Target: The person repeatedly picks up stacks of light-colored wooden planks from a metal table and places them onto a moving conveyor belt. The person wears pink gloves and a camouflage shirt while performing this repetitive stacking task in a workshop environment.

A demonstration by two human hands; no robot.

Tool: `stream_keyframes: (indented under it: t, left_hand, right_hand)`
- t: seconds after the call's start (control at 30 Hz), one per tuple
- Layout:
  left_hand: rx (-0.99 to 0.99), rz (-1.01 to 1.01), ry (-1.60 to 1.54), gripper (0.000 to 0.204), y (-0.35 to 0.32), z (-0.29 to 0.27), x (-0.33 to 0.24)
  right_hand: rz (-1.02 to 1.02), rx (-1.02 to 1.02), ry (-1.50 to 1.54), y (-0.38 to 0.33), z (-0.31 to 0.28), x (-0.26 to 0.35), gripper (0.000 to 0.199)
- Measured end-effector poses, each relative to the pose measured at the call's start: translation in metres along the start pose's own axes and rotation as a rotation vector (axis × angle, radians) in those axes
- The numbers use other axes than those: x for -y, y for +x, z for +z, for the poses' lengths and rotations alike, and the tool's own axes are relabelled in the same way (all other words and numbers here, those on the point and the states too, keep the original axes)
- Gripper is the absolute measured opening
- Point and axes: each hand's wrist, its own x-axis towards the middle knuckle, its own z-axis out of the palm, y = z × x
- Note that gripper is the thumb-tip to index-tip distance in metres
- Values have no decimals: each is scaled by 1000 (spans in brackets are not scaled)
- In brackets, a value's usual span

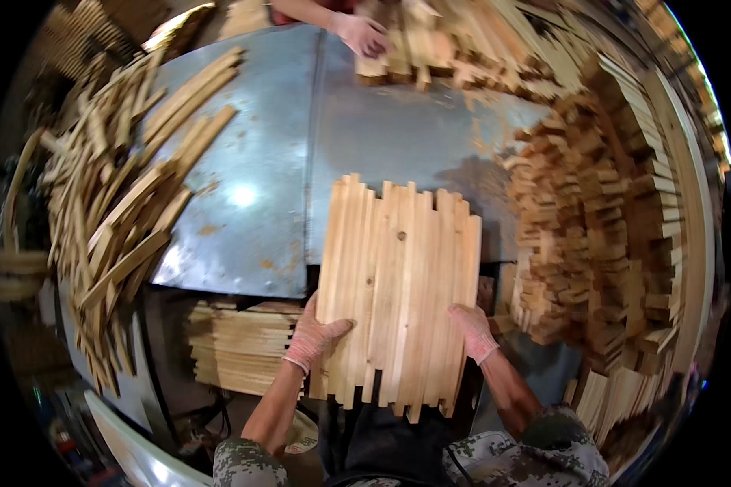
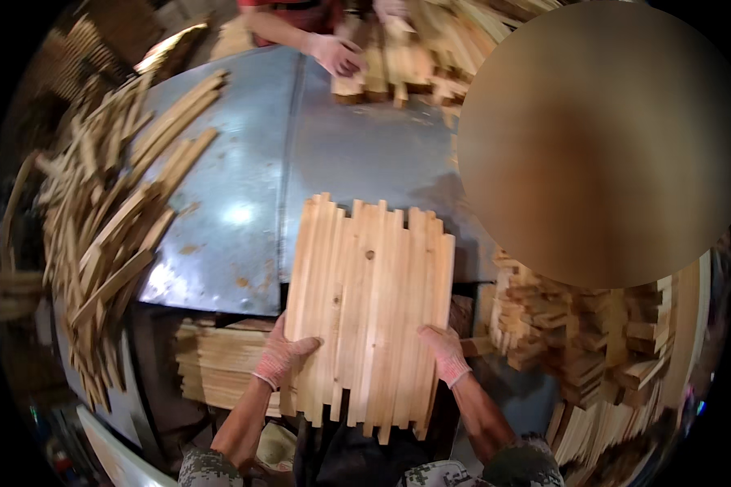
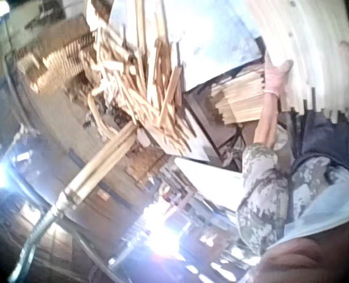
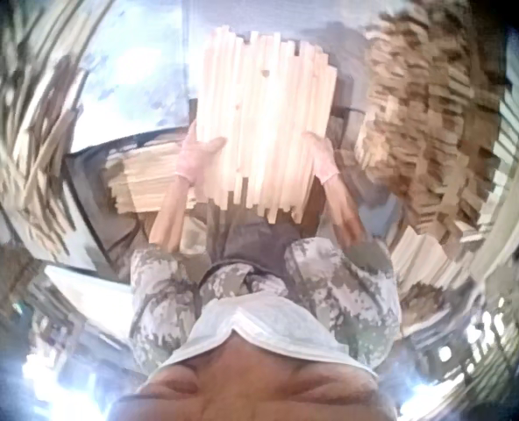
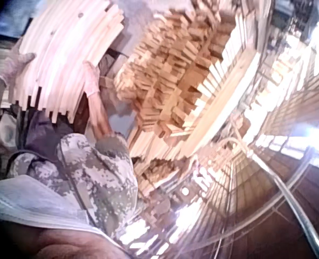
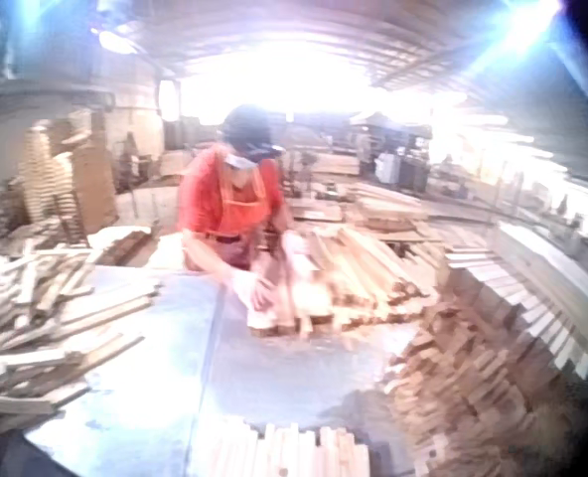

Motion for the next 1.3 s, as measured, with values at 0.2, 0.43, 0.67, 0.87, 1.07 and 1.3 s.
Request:
stream_keyframes:
  t: [0.2,0.43,0.67,0.87,1.07,1.3]
  left_hand:
    - [-155,201,106,113,-110,-51,-3]
    - [-481,472,55,120,-296,-133,51]
    - [-857,642,-259,116,-562,-143,166]
    - [-1132,570,-581,103,-730,-159,314]
    - [-1234,420,-751,81,-840,-175,438]
    - [-1468,198,-428,100,-918,-219,509]
  right_hand:
    - [-91,276,22,-52,48,-6,46]
    - [-331,676,-214,-121,143,-21,60]
    - [-282,1141,-448,-351,246,-92,72]
    - [-180,1375,-820,-501,298,-234,54]
    - [-60,1581,-1089,-579,327,-391,56]
    - [-92,1449,-1222,-657,338,-499,63]
